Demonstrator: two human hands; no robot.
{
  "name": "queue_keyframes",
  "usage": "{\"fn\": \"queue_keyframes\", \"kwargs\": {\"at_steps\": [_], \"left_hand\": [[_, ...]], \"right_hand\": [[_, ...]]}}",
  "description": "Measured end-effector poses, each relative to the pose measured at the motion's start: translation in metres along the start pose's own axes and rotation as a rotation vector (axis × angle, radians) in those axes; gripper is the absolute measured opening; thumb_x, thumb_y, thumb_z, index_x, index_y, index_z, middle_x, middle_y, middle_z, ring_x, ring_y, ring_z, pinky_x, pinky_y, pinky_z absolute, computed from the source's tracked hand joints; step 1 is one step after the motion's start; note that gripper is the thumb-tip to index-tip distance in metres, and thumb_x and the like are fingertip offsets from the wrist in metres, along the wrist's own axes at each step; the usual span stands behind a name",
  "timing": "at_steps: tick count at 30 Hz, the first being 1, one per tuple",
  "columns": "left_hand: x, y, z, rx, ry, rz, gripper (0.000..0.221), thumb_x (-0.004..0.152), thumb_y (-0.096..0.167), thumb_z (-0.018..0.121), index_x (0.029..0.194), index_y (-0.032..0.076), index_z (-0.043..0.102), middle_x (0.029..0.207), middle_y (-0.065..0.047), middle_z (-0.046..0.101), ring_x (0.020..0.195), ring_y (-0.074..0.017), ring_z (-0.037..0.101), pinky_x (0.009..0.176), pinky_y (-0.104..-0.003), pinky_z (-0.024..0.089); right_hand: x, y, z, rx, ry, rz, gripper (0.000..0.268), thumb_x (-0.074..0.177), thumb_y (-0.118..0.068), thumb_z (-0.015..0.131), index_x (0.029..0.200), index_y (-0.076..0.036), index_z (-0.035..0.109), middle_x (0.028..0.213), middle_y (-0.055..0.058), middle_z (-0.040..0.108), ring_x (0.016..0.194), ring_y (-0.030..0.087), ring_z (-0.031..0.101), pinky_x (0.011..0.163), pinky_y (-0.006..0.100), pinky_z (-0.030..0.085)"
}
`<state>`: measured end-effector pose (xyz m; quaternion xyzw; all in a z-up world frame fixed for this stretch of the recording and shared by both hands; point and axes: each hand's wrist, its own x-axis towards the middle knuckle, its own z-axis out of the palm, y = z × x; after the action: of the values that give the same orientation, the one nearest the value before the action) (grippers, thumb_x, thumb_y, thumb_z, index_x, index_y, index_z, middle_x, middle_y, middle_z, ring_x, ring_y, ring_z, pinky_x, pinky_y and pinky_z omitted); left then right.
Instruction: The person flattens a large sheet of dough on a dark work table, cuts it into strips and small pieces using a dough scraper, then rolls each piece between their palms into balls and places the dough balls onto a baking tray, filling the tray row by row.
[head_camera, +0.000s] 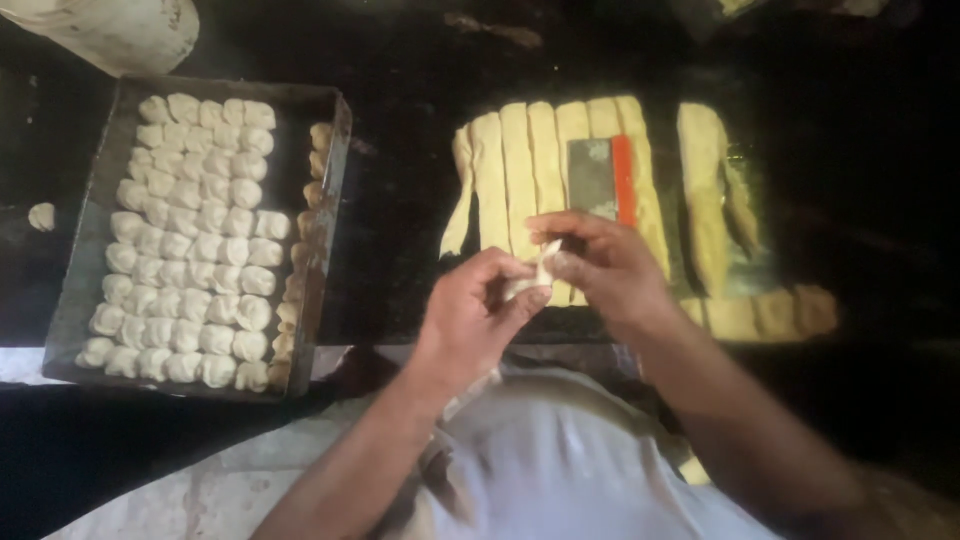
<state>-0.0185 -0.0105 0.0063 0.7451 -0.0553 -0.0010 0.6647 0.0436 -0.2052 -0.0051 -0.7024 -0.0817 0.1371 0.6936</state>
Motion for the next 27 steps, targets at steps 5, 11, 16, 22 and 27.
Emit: {"fn": "queue_keyframes", "kwargs": {"at_steps": [5,11,16,22,27], "left_hand": [[-0.003,0.006,-0.007,0.071,0.039,-0.020,0.021,0.090,0.008,0.081,0.103,0.000,0.067,0.080,-0.004,0.071,0.073,-0.0067,0.063,0.063,-0.024,0.051],[-0.005,0.019,-0.017,0.125,-0.015,-0.205,0.041,0.088,0.008,0.076,0.126,0.001,0.064,0.077,-0.007,0.071,0.068,-0.0099,0.066,0.063,-0.026,0.053],[-0.013,-0.011,-0.040,-0.244,0.057,-0.260,0.031,0.092,0.002,0.064,0.122,-0.004,0.071,0.096,-0.007,0.076,0.085,-0.0098,0.070,0.076,-0.026,0.056],[-0.013,-0.017,-0.070,-0.594,0.155,-0.386,0.031,0.094,0.000,0.064,0.123,-0.004,0.069,0.103,-0.009,0.074,0.091,-0.0129,0.070,0.082,-0.027,0.056],[-0.015,-0.027,-0.108,-0.027,0.243,-0.251,0.028,0.096,0.008,0.064,0.120,-0.001,0.072,0.093,-0.004,0.076,0.083,-0.0087,0.071,0.077,-0.025,0.056]], "right_hand": [[0.007,-0.009,-0.007,0.056,-0.201,0.241,0.023,0.083,-0.003,0.076,0.106,-0.004,0.073,0.096,0.006,0.076,0.090,0.016,0.073,0.081,0.031,0.061],[-0.005,-0.008,0.020,-0.478,-0.087,-0.334,0.021,0.084,-0.001,0.084,0.099,-0.004,0.069,0.096,0.008,0.071,0.087,0.019,0.069,0.075,0.030,0.056],[-0.007,-0.009,0.053,-0.775,-0.041,-0.931,0.028,0.079,0.002,0.085,0.101,-0.005,0.068,0.101,0.012,0.069,0.093,0.028,0.070,0.080,0.035,0.056],[0.015,-0.008,0.078,-0.805,-0.099,-1.055,0.033,0.071,-0.008,0.084,0.100,0.000,0.070,0.101,0.016,0.065,0.092,0.032,0.066,0.076,0.045,0.052],[0.047,-0.029,0.115,-0.823,-0.297,-1.176,0.021,0.084,-0.008,0.085,0.103,-0.007,0.075,0.104,0.008,0.066,0.091,0.030,0.066,0.079,0.042,0.053]]}}
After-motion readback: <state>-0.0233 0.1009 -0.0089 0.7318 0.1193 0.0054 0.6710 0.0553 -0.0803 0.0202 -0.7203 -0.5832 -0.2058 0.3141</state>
